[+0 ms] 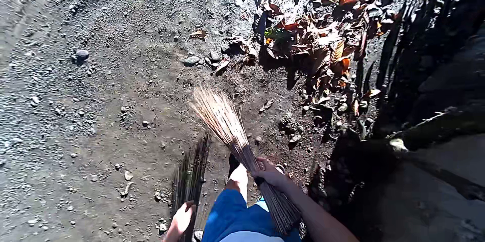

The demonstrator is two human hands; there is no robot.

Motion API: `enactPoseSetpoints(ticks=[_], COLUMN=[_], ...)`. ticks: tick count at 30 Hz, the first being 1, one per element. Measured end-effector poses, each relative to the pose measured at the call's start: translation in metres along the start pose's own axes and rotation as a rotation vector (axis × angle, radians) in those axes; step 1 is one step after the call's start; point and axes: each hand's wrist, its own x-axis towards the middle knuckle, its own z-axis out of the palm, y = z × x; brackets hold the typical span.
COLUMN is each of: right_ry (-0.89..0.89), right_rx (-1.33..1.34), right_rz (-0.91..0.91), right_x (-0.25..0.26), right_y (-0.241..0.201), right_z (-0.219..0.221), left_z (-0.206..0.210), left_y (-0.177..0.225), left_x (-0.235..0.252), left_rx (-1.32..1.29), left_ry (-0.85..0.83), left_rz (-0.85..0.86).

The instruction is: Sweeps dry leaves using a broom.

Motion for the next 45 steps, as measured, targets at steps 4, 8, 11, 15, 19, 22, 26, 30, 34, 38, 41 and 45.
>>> enactPoseSetpoints(ticks=[4,8,11,15,19,22,26,30,34,38,41,45], right_ry=[0.154,0.584,0.625,0.359,0.187,0.428,0.693,0.6,0.288,0.316,0.587,0.613], right_rx=[-0.126,0.065,0.182,0.087,-0.213,-0.333,-0.353,-0.116,0.037,-0.053,0.054,0.151], right_rz=[0.02,-0.17,-0.252,-0.115,0.092,0.184,0.05,-0.069,-0.033,0.015,-0.128,-0.311], right_x=[0.035,0.057,0.039,-0.033,-0.05,-0.038,-0.015,-0.026,-0.05,-0.027,-0.003,0.022], right_y=[-0.039,-0.063,-0.051,-0.005,0.031,0.017,-0.02,-0.006,0.021,-0.001,-0.034,-0.076], right_z=[-0.031,-0.068,-0.06,-0.061,-0.108,-0.165,-0.207,-0.17,-0.163,-0.223,-0.248,-0.197], left_z=[-0.005,-0.002,0.009,0.023,0.018,0.009,0.02,0.037,0.046,0.043,0.039,0.043], left_y=[0.021,0.022,0.003,-0.008,0.029,0.063,0.08,0.078,0.092,0.122,0.138,0.13], left_x=[-0.007,-0.018,-0.015,-0.006,-0.006,-0.017,-0.025,-0.032,-0.04,-0.046,-0.059,-0.063], left_rx=[-0.132,-0.24,-0.178,-0.039,-0.049,-0.142,-0.169,-0.031,-0.013,-0.013,-0.099,-0.1], left_ry=[0.04,0.067,0.043,-0.053,-0.017,0.074,0.11,0.069,0.068,0.097,0.152,0.161], left_rz=[0.01,-0.031,-0.078,-0.068,0.026,0.065,0.067,0.025,0.015,0.062,0.07,0.058])
